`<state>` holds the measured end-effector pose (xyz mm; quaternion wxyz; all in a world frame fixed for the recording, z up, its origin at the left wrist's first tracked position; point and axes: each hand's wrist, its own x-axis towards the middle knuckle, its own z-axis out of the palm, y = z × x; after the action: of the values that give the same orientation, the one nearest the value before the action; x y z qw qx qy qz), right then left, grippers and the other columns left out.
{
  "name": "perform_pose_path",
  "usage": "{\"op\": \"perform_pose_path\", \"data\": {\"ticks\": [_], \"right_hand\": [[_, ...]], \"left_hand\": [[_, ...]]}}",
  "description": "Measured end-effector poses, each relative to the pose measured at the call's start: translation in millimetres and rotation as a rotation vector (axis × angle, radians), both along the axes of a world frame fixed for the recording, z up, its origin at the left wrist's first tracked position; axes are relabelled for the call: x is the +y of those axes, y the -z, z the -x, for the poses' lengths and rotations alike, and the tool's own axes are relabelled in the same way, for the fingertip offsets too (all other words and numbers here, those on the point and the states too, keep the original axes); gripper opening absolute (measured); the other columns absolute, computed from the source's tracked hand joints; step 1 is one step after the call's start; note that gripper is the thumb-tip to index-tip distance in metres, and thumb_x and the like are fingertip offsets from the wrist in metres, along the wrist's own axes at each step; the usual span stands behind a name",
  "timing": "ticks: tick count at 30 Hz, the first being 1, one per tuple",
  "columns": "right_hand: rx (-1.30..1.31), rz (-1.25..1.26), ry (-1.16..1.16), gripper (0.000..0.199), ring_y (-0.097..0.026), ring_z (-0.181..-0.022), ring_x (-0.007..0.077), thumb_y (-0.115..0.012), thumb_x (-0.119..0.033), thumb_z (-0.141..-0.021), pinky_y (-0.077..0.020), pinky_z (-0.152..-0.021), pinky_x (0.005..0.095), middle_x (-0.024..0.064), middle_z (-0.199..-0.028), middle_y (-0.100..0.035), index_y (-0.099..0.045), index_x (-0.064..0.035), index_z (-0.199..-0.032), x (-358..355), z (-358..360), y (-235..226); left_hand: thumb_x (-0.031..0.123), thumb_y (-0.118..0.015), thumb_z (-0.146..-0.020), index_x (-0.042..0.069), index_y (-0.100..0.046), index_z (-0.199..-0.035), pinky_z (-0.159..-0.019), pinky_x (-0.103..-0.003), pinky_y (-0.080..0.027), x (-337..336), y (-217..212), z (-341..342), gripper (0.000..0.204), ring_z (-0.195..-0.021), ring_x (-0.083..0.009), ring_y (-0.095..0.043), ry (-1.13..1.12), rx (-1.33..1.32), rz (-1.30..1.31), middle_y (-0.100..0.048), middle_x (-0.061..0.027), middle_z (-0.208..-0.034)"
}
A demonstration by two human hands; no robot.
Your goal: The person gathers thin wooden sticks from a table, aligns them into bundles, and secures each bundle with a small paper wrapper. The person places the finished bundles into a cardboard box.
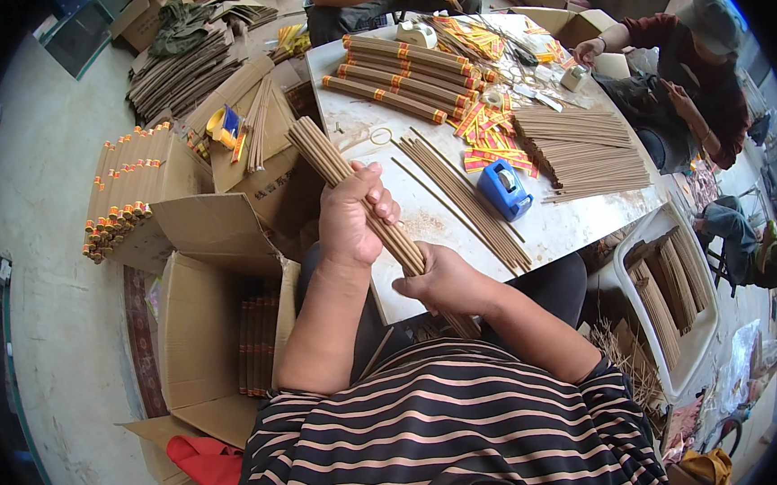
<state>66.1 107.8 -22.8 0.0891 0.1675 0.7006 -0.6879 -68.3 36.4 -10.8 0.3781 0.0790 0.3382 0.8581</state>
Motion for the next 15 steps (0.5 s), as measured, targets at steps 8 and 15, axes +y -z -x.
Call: {"op": "perform_pose_path", "data": {"ticks": [8,15], "right_hand": [[-0.041,0.191,-0.052,0.021,-0.043,-0.035,0.0097,-0.063,-0.008,-0.077,-0.0348,-0.033,0.0228,0.0008,-0.049,-0.045,-0.044,-0.005,-0.068,4,2,-9],[-0.098,0.257,-0.072,0.017,-0.046,-0.037,0.0095,-0.062,-0.01,-0.078,-0.0379,-0.035,0.0225,0.0026,-0.053,-0.049,-0.048,-0.0031,-0.07,10,1,-10]], "left_hand": [[0.014,-0.063,-0.082,0.014,-0.051,-0.078,-0.042,-0.024,-0.037,-3,4,6,0.012,-0.044,-0.0088,-0.042,0.108,-0.001,-0.215,-0.042,0.0033,-0.055],[0.021,-0.065,-0.082,0.014,-0.047,-0.073,-0.043,-0.025,-0.038,-4,20,-21,0.021,-0.043,-0.0103,-0.042,0.159,-0.02,-0.166,-0.042,0.0031,-0.053]]}}
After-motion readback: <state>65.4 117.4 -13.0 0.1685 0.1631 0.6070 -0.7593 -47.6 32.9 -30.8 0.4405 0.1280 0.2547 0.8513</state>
